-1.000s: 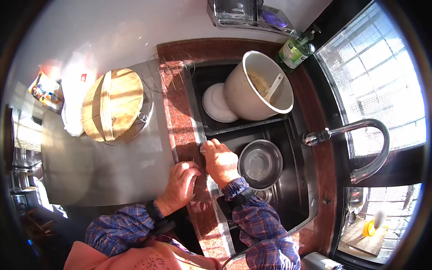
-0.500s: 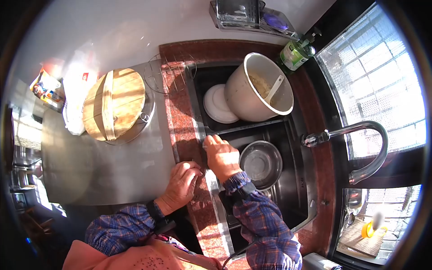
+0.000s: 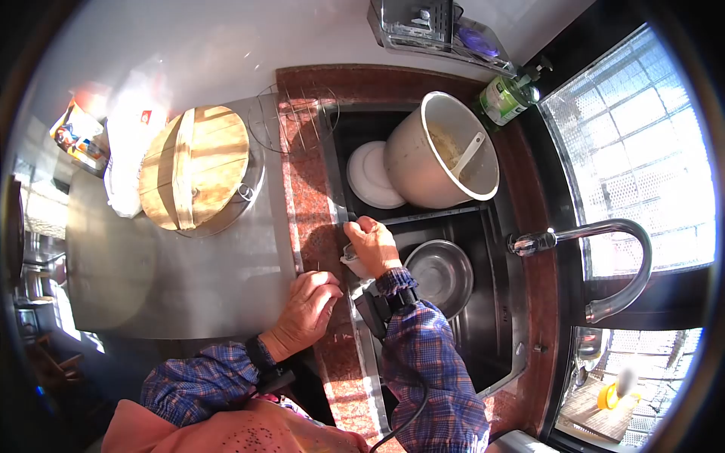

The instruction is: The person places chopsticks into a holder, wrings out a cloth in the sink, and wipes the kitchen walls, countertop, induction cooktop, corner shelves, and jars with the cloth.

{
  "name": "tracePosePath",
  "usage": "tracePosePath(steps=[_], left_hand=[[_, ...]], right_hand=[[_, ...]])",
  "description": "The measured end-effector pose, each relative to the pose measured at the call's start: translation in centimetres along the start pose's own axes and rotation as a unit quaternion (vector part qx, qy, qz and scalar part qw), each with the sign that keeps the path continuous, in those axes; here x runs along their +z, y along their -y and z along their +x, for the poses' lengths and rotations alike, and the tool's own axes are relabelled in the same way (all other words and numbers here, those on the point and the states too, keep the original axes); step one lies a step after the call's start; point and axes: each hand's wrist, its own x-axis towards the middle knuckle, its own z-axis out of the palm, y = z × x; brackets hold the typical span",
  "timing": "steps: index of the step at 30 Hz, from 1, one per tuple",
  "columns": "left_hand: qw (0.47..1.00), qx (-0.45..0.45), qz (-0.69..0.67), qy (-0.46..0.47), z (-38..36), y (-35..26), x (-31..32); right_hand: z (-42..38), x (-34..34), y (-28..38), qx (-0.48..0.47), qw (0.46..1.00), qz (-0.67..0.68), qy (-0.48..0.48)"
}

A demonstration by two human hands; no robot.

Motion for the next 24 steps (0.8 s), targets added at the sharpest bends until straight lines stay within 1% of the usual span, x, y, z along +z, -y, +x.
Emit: tracePosePath(steps=[1, 2, 3, 5, 6, 7, 8, 9, 10, 11, 12, 13, 14, 16, 17, 18, 20, 21, 23, 24], left_hand=[[1.000, 0.000, 0.000, 0.000, 0.0, 0.0, 0.0], [1.000, -0.002, 0.003, -0.001, 0.0, -0.1, -0.1], [1.000, -0.002, 0.006, -0.001, 0.0, -0.1, -0.1], [1.000, 0.000, 0.007, -0.003, 0.0, -0.2, 0.0], [1.000, 0.001, 0.011, -0.007, 0.1, -0.2, 0.0], [1.000, 0.001, 0.013, -0.007, 0.1, -0.2, 0.0], [1.000, 0.001, 0.014, -0.002, 0.1, -0.2, -0.1], [1.000, 0.000, 0.016, 0.004, 0.1, -0.2, -0.1], [1.000, 0.000, 0.017, 0.005, 0.1, -0.2, -0.1], [1.000, -0.003, 0.019, 0.003, 0.2, -0.3, -0.1], [1.000, -0.005, 0.020, 0.004, 0.1, -0.4, -0.1], [1.000, -0.004, 0.020, 0.005, 0.1, -0.5, -0.1], [1.000, -0.002, 0.017, -0.004, 0.2, -0.6, -0.1], [1.000, 0.002, 0.017, -0.016, 0.4, -0.6, -0.1], [1.000, 0.001, 0.020, -0.008, 0.3, -0.5, -0.1], [1.000, -0.002, 0.021, 0.001, 0.1, -0.4, 0.0], [1.000, -0.001, 0.021, 0.002, 0.1, -0.3, 0.1], [1.000, 0.001, 0.020, 0.000, 0.1, -0.3, 0.2], [1.000, 0.005, 0.021, 0.001, 0.1, -0.4, 0.2], [0.999, 0.007, 0.031, -0.007, 0.3, -0.6, 0.1]], right_hand=[[0.0, 0.1, -0.1, 0.016, 0.996, 0.083, 0.017], [-0.2, 0.1, -0.2, -0.072, 0.996, 0.058, -0.013], [-0.5, 0.1, -0.3, -0.071, 0.996, 0.057, -0.013], [-1.1, -0.3, -0.3, 0.010, 0.971, 0.235, 0.044], [-1.2, -0.4, 0.0, -0.022, 0.981, 0.192, 0.021], [-1.0, -0.4, 0.1, -0.024, 0.981, 0.192, 0.020], [-0.7, -0.3, 0.2, -0.072, 0.992, 0.104, -0.023], [-0.5, -0.2, 0.3, -0.118, 0.991, 0.016, -0.068], [-0.2, 0.0, 0.4, -0.119, 0.990, 0.017, -0.068], [0.0, 0.1, 0.6, 0.003, 0.982, 0.186, -0.039], [0.0, 0.3, 0.8, 0.126, 0.929, 0.347, -0.008], [-0.3, 0.5, 0.4, 0.127, 0.929, 0.348, -0.010], [-0.4, 0.4, 0.3, 0.140, 0.912, 0.386, 0.012], [-0.9, -0.1, -0.1, 0.039, 0.962, 0.268, 0.038], [-0.6, 0.3, -0.3, 0.038, 0.962, 0.268, 0.038], [-0.3, 0.9, -0.4, -0.069, 0.992, 0.094, -0.051], [0.2, 0.9, -0.6, -0.146, 0.984, -0.046, -0.086], [0.2, 0.4, 0.0, 0.044, 0.975, 0.215, 0.013], [-0.3, -0.4, 0.4, -0.034, 0.989, 0.141, -0.007], [-0.4, -0.6, 1.1, -0.034, 0.989, 0.141, -0.009]])
